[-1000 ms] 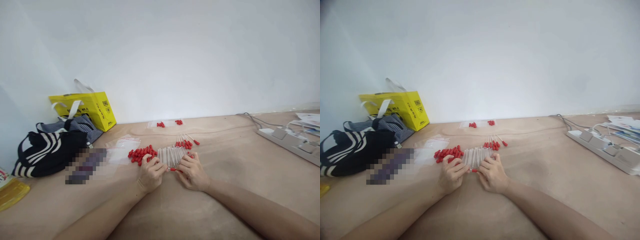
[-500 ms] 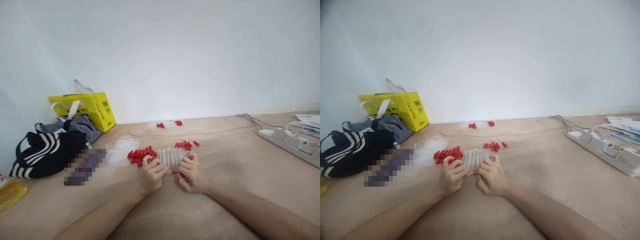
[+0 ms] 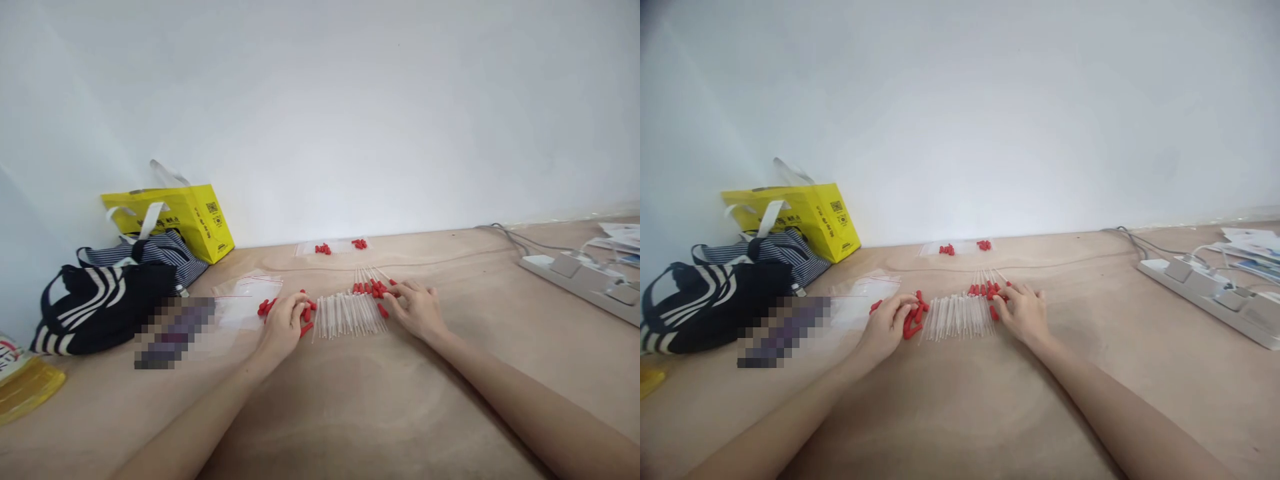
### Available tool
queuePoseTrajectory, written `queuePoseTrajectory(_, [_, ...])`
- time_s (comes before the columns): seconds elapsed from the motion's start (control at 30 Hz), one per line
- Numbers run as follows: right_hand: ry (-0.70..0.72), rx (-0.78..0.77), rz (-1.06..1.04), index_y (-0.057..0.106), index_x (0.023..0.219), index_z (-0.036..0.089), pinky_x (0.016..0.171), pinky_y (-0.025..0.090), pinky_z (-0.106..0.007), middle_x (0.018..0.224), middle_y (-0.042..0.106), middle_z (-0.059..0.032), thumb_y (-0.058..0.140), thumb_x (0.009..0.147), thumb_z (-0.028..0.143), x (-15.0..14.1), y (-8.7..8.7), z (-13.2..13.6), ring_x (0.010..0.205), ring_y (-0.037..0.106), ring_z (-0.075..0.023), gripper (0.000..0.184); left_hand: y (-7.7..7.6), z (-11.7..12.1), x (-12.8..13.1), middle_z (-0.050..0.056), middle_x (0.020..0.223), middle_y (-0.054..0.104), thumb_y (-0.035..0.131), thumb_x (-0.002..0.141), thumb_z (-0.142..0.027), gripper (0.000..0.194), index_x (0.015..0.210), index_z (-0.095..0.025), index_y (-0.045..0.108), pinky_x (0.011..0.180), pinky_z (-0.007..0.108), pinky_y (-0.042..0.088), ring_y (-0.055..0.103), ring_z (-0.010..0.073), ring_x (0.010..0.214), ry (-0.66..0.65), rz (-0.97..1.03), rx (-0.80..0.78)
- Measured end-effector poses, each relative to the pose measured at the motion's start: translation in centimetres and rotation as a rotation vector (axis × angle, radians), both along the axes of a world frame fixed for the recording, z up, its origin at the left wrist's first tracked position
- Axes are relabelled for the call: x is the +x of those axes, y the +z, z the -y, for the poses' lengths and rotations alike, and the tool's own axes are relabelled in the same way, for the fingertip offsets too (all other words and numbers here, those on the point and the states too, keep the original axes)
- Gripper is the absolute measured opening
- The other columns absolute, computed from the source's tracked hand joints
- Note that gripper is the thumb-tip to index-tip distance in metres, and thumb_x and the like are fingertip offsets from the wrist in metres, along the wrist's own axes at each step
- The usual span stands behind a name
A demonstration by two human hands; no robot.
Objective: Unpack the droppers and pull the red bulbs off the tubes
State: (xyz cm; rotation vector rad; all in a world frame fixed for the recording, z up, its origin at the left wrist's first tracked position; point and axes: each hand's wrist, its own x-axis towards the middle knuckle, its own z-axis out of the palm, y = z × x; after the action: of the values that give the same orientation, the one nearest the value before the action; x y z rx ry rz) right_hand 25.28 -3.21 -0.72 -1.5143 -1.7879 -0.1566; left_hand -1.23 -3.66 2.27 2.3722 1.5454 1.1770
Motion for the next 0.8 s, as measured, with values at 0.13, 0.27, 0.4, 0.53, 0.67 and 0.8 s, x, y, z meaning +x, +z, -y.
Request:
queuePoseTrajectory(0.13, [-0.126, -0.225, 0.011, 0.064, 0.071, 0.025, 0.067, 0.025, -0.033, 0.067, 0.064, -0.0013, 0.046, 0.076, 0.038, 1.0, 0.0, -0.6, 0.071, 0.056, -0.0197, 0.023, 1.6, -1.8, 0.3, 0.003, 0.074, 0.067, 0.043, 0.075, -0.023, 0.017, 0.084, -0.016, 0.056, 0.056, 0.025, 0.044, 0.061, 0.0138, 0.061, 0.036, 0.093, -0.423])
queuePoseTrajectory(0.27, [-0.144, -0.322, 0.002, 0.063, 0.069, 0.024, 0.069, 0.026, -0.033, 0.065, 0.065, 0.0, 0.049, 0.074, 0.039, 0.8, -0.1, -0.8, 0.072, 0.057, -0.0202, 0.021, 2.8, -3.3, 1.8, 0.0, 0.065, 0.066, 0.051, 0.067, -0.021, 0.02, 0.084, -0.014, 0.059, 0.054, 0.022, 0.043, 0.06, 0.0126, 0.056, 0.106, -0.053, -0.547])
queuePoseTrajectory(0.4, [-0.114, -0.325, 0.001, 0.063, 0.071, 0.024, 0.07, 0.025, -0.034, 0.068, 0.066, 0.0, 0.049, 0.074, 0.043, 0.2, -0.2, -0.9, 0.077, 0.057, -0.0212, 0.023, 2.1, -4.4, 2.8, -0.003, 0.047, 0.06, 0.056, 0.06, -0.019, 0.021, 0.08, -0.014, 0.061, 0.048, 0.021, 0.039, 0.055, 0.0125, 0.045, 0.118, -0.112, -0.585])
queuePoseTrajectory(0.53, [-0.1, -0.292, 0.02, 0.063, 0.07, 0.023, 0.07, 0.025, -0.035, 0.07, 0.066, -0.0016, 0.045, 0.077, 0.046, 0.0, -0.3, -1.0, 0.076, 0.057, -0.0216, 0.03, 1.0, -5.0, 2.6, -0.004, 0.04, 0.057, 0.059, 0.059, -0.022, 0.019, 0.077, -0.016, 0.062, 0.047, 0.022, 0.038, 0.053, 0.0127, 0.041, 0.145, -0.155, -0.551])
queuePoseTrajectory(0.67, [-0.178, -0.277, 0.02, 0.064, 0.076, 0.023, 0.072, 0.025, -0.036, 0.073, 0.066, -0.0033, 0.039, 0.081, 0.04, 0.8, -0.2, -1.6, 0.074, 0.057, -0.0205, 0.031, 0.8, -4.4, 2.2, -0.001, 0.049, 0.061, 0.057, 0.065, -0.028, 0.022, 0.082, -0.016, 0.062, 0.055, 0.024, 0.04, 0.057, 0.0158, 0.054, 0.131, -0.181, -0.435])
queuePoseTrajectory(0.8, [-0.302, -0.249, 0.013, 0.064, 0.084, 0.021, 0.074, 0.027, -0.036, 0.086, 0.064, -0.0062, 0.042, 0.08, 0.037, 2.4, -0.2, -2.8, 0.083, 0.056, -0.0218, 0.028, 0.3, -2.3, 1.9, 0.004, 0.077, 0.066, 0.048, 0.075, -0.026, 0.021, 0.089, -0.017, 0.06, 0.071, 0.029, 0.041, 0.058, 0.0176, 0.075, 0.078, -0.164, -0.175])
